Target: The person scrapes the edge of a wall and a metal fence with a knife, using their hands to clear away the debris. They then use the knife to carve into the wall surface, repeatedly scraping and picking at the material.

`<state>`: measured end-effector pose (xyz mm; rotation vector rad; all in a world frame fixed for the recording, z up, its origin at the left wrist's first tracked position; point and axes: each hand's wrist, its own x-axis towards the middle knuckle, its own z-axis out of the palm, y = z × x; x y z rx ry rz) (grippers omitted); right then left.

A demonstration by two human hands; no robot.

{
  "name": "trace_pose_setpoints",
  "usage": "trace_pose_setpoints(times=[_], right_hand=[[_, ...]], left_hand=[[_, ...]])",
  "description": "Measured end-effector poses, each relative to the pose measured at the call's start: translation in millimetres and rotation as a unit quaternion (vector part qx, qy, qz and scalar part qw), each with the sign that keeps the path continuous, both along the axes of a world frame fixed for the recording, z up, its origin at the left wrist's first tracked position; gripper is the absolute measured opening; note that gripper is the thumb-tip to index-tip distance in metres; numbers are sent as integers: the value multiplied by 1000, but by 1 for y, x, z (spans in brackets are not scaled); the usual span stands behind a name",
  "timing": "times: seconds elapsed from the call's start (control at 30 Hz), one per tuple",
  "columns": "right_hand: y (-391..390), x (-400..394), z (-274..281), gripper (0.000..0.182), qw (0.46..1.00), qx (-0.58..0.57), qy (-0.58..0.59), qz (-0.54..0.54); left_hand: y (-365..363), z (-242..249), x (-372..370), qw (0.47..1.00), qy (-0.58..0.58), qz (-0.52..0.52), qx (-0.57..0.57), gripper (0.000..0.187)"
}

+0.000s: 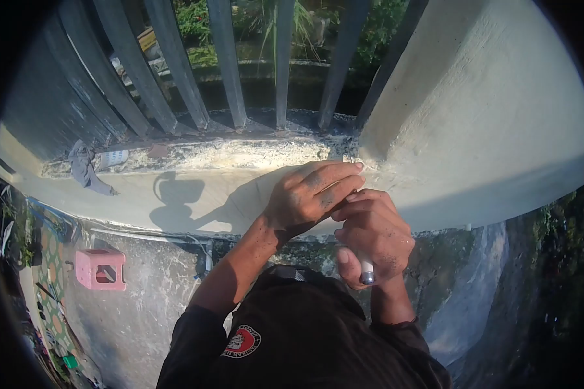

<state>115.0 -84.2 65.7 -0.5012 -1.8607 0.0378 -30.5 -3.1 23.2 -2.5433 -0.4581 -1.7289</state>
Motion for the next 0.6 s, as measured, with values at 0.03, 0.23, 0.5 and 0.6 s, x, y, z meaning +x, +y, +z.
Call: trace_pose_setpoints(times=[0.03,0.23,0.5,0.6], right_hand=[[0,-3,-2,8,999,11,38,-24],[-7,-8,-21,24,991,-32,128,22],[1,-7,-11,30,991,-2,121,57],[9,-11,-10,30,989,9,142,46]], left_hand=[[0,-3,2,1000,-10,7,-6,31],[-11,-17,16,998,-47,7,-29,24],[-6,-13,17,997,-72,26,-13,35],[-1,-11,18,997,-55,61,0,32]])
